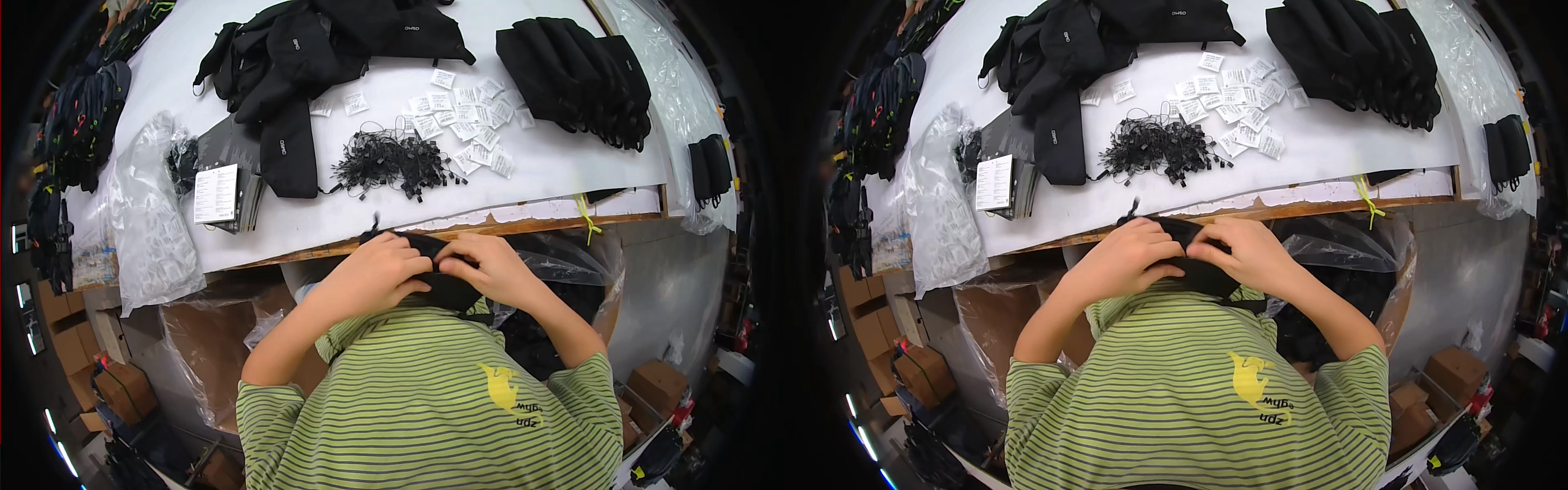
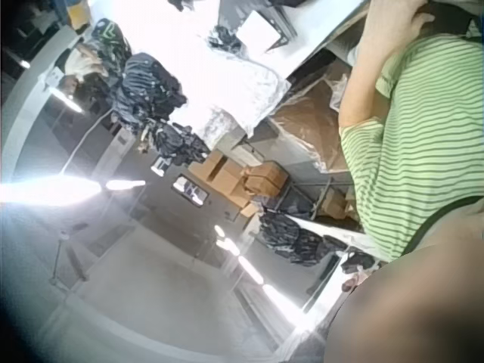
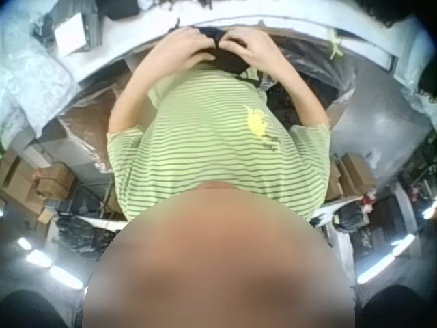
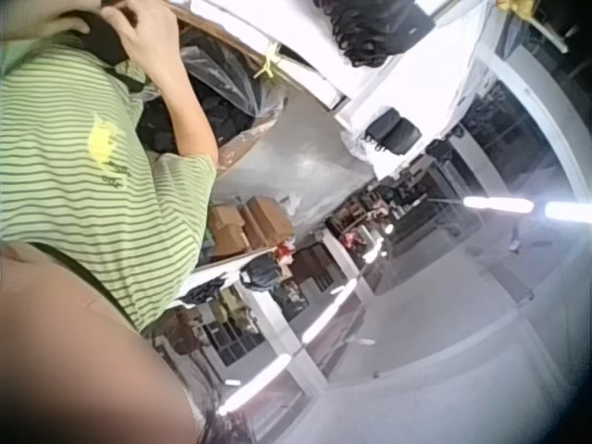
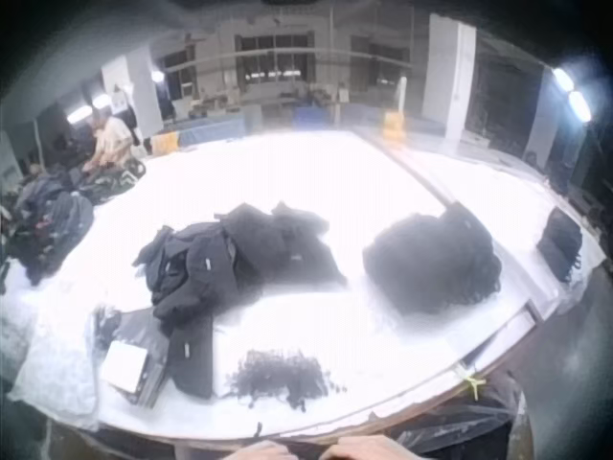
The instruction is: Assembling small black pouches by attaching tags and plastic components at a workbench.
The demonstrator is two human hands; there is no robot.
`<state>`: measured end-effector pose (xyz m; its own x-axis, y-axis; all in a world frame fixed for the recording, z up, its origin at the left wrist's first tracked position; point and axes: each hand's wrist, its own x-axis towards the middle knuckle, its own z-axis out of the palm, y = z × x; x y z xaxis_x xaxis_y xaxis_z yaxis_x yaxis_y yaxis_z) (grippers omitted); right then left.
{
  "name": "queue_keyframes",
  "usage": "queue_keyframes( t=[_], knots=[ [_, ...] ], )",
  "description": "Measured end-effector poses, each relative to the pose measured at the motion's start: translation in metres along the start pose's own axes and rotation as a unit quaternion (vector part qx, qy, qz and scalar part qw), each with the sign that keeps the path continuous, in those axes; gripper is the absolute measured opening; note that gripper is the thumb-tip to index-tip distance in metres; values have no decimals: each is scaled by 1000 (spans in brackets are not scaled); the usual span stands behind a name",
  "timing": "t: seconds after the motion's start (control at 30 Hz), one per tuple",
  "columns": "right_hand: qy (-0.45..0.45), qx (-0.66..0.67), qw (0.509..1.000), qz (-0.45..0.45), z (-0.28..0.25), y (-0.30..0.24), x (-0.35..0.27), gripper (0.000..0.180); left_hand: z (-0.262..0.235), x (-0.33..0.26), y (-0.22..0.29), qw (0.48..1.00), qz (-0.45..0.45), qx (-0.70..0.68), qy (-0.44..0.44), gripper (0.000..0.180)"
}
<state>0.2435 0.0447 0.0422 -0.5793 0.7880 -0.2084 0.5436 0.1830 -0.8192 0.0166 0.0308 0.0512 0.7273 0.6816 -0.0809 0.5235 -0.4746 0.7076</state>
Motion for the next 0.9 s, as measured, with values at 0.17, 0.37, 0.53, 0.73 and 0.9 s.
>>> queue_keyframes(
  t=[0.17,0.37,0.53,0.73,0.9],
  knots=[
    [-9,-18,1000,16,3,6,-13,35,-16,55,-42,972,-115,-198,52,24],
    [36,-60,997,-31,1,-1,-17,30,-5,149,-124,907,-150,219,327,34],
    [121,-131,981,-79,-15,-11,-26,25,-20,143,-130,920,-140,178,321,25],
    [189,-215,949,-131,-29,-20,-10,21,-48,99,-58,889,-9,-95,448,12],
    [252,-235,927,-152,-32,-30,4,20,-58,34,-9,945,55,116,301,21]
  ],
)
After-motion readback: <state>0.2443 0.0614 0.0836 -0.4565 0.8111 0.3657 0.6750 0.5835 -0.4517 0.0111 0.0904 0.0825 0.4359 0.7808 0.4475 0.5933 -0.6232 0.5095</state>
